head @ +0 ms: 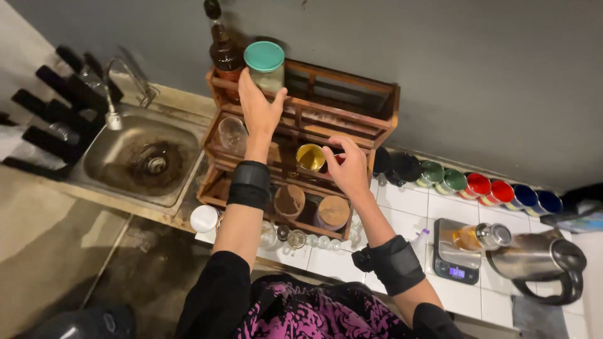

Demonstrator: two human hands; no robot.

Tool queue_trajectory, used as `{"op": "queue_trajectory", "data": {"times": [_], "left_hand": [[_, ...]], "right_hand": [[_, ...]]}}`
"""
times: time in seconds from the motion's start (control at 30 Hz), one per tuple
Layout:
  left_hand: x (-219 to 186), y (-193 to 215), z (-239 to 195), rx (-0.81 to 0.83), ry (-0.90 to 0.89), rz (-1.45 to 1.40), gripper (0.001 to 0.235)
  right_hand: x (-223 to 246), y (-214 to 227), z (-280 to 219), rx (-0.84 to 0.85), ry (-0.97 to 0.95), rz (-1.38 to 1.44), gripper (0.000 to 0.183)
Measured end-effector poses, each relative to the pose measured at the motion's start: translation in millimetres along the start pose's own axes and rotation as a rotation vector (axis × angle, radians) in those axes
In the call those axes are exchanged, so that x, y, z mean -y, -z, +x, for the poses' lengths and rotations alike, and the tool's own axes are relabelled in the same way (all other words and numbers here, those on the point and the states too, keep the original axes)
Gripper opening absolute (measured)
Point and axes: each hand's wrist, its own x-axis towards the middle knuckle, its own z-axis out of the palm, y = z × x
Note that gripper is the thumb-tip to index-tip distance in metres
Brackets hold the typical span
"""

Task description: Clean glass jars with a cloth and pour hot water from a kettle into a shaker.

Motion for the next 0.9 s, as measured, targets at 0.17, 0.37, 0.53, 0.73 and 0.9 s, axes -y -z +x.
{"op": "queue_trajectory", "data": {"times": [0.17,0.37,0.53,0.73,0.9], "left_hand": [[-21.4,3.6,9.2,0.0,0.01,-0.07,0.095],[-29.0,-1.0,16.5,-0.034,0.051,-0.126,0.095],[-28.5,-7.9,19.6,-0.083,0.028,-0.102,0.096],[-14.1,-23.7,22.7,-0.037,-0.022,0.041,0.101],[-8.3,-30.8,25.1,-0.057,0.011,0.03,0.104]], "right_hand": [[1.3,0.7,-6.0,-0.041,-0.059,-0.066,0.024],[-6.5,-4.6,-8.0,-0.057,-0.073,-0.093,0.026],[-6.6,-6.9,-12.0,-0.071,-0.099,-0.116,0.025],[-9.1,-4.7,-18.4,-0.087,-0.134,-0.07,0.024],[-11.1,0.5,-24.3,-0.089,-0.161,-0.05,0.022]]}}
